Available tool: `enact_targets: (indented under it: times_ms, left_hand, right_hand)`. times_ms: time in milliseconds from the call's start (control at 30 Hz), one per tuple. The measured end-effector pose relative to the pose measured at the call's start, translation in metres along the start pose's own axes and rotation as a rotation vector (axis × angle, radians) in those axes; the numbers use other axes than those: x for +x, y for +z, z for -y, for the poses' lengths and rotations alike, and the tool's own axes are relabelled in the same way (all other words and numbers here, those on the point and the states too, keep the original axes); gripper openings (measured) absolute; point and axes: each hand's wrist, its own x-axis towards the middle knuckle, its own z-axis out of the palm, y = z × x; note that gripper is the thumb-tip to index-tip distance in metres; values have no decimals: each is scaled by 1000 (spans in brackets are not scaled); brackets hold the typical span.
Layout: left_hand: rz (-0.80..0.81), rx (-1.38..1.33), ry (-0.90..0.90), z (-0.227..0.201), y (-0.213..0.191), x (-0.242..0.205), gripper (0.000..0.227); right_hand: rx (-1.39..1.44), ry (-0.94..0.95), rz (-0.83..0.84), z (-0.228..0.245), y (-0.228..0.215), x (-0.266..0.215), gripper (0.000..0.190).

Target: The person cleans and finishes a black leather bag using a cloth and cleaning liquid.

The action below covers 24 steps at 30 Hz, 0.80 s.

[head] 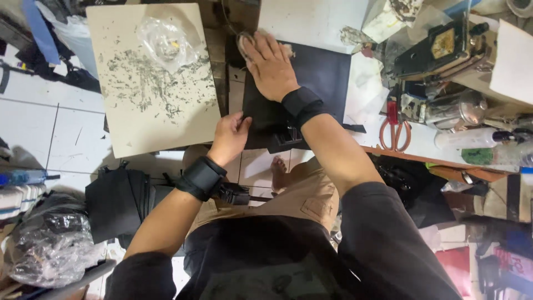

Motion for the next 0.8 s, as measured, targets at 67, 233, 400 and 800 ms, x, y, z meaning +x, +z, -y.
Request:
enact_targets:
  times_ms: [67,233,400,800]
  left_hand:
    - [22,-148,-19,3,4,-2,25]
    - [30,-274,-26,-10,3,-2,14]
    - [22,-228,27,-24,0,-4,16]
    - [-12,-331,-70,18,6,-10,34]
  right_hand:
    - [-118,67,-33,-31,4,-19,56]
    - [-153,356,-166,-116,0,-110,62]
    - [-76,299,-164,-68,-15,-188,71]
    - [-133,-113,-166,46,26,-192,63]
